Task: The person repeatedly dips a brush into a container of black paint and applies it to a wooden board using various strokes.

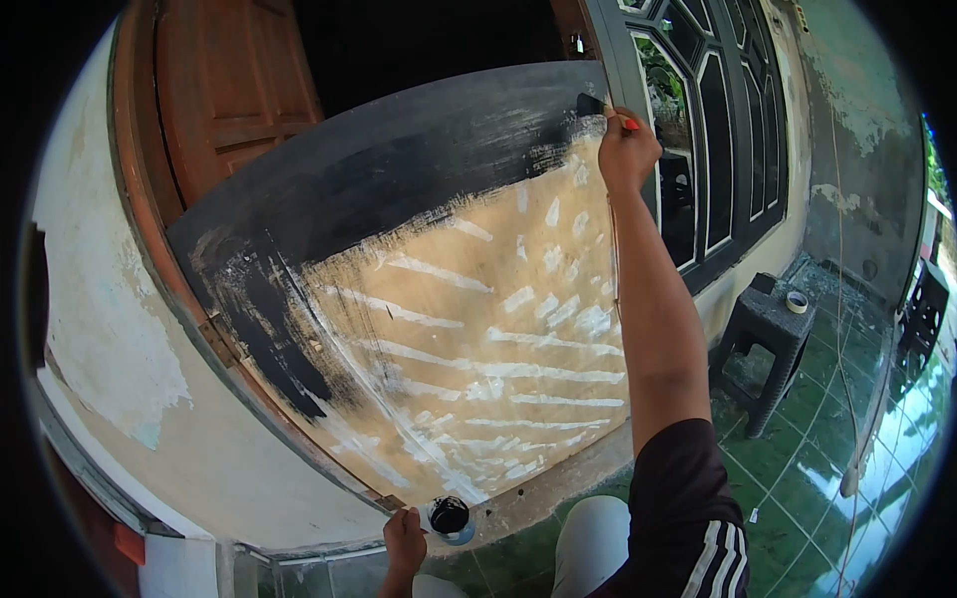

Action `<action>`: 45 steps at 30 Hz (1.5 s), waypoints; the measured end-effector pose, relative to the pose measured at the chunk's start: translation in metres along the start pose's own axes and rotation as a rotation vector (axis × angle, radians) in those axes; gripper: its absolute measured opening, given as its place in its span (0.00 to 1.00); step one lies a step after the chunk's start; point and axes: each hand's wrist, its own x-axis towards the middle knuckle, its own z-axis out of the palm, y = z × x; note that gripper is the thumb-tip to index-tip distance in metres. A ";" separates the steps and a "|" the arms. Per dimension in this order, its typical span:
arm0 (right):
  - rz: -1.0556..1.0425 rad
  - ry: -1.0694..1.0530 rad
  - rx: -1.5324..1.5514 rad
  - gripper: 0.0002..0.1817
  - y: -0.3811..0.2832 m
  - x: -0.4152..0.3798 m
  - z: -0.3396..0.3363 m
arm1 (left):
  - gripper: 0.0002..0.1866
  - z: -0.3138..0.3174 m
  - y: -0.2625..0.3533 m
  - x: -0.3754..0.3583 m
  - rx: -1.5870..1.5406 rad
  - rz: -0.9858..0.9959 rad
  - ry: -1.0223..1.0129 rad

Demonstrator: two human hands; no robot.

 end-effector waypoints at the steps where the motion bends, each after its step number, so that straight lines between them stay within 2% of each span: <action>1: -0.126 0.002 -0.008 0.07 -0.003 -0.004 0.001 | 0.19 0.002 0.004 0.000 -0.002 -0.006 0.002; 3: -0.375 0.007 -0.026 0.07 -0.016 -0.026 0.017 | 0.20 0.005 0.001 0.000 0.008 -0.010 0.003; 5: -0.447 -0.138 0.022 0.06 -0.044 -0.066 0.039 | 0.20 0.013 -0.010 0.006 0.022 0.006 0.004; 7: -0.516 -0.300 0.043 0.05 -0.098 -0.096 0.025 | 0.20 0.017 -0.004 0.006 -0.014 -0.004 -0.008; 10: -0.238 -0.381 0.386 0.06 -0.126 -0.101 0.006 | 0.20 0.019 0.006 0.005 0.010 0.011 -0.018; 13: 0.350 -0.442 0.740 0.08 -0.086 -0.059 0.009 | 0.20 0.022 0.001 0.006 0.024 0.034 -0.030; 15: 0.466 -0.435 0.694 0.10 -0.040 -0.024 0.009 | 0.20 0.025 0.000 0.008 0.039 0.035 -0.045; 17: 0.477 -0.313 0.713 0.10 0.017 0.003 0.015 | 0.20 0.023 0.005 0.006 0.082 0.024 -0.064; 20: 0.351 -0.216 0.469 0.09 0.042 0.038 -0.001 | 0.20 0.026 0.009 0.006 0.068 0.018 -0.035; 23: 0.177 -0.090 0.307 0.08 0.033 0.063 -0.014 | 0.20 0.032 -0.014 0.008 -0.002 0.004 -0.039; 24: 0.090 -0.070 0.326 0.07 0.029 0.067 -0.014 | 0.20 0.033 -0.015 0.008 0.008 0.013 -0.037; 26: -0.247 -0.145 0.156 0.08 0.022 0.066 -0.015 | 0.19 0.037 -0.015 0.008 0.022 0.035 -0.031; 27: -0.415 -0.179 0.070 0.09 0.019 0.062 -0.017 | 0.09 0.039 -0.035 0.008 0.243 0.212 -0.047; 28: -0.495 -0.286 0.005 0.11 0.018 0.054 -0.021 | 0.13 0.042 -0.066 0.007 0.467 0.388 -0.062; 29: -0.524 -0.353 -0.054 0.11 0.021 0.048 -0.026 | 0.25 0.045 -0.083 0.006 0.692 0.563 -0.076; 32: -0.542 -0.559 -0.191 0.12 0.036 0.036 -0.048 | 0.20 0.049 -0.088 0.007 0.550 0.603 -0.008; 35: -0.514 -0.657 -0.152 0.11 0.039 0.066 -0.067 | 0.18 0.045 -0.067 0.008 0.480 0.702 0.088; 38: -0.469 -0.478 -0.109 0.10 0.025 0.085 -0.053 | 0.18 0.049 -0.093 0.013 0.549 0.642 -0.021; 39: -0.468 -0.430 -0.099 0.10 0.021 0.090 -0.049 | 0.17 0.055 -0.086 0.014 0.519 0.715 0.063; 41: -0.509 -0.509 -0.181 0.10 0.036 0.082 -0.045 | 0.16 0.058 -0.066 0.011 0.468 0.856 0.219; 44: -0.524 -0.615 -0.245 0.11 0.058 0.065 -0.060 | 0.14 0.058 -0.068 0.008 0.434 0.716 0.019; 45: -0.522 -0.650 -0.255 0.11 0.063 0.060 -0.070 | 0.13 0.059 -0.076 0.009 0.440 0.708 0.037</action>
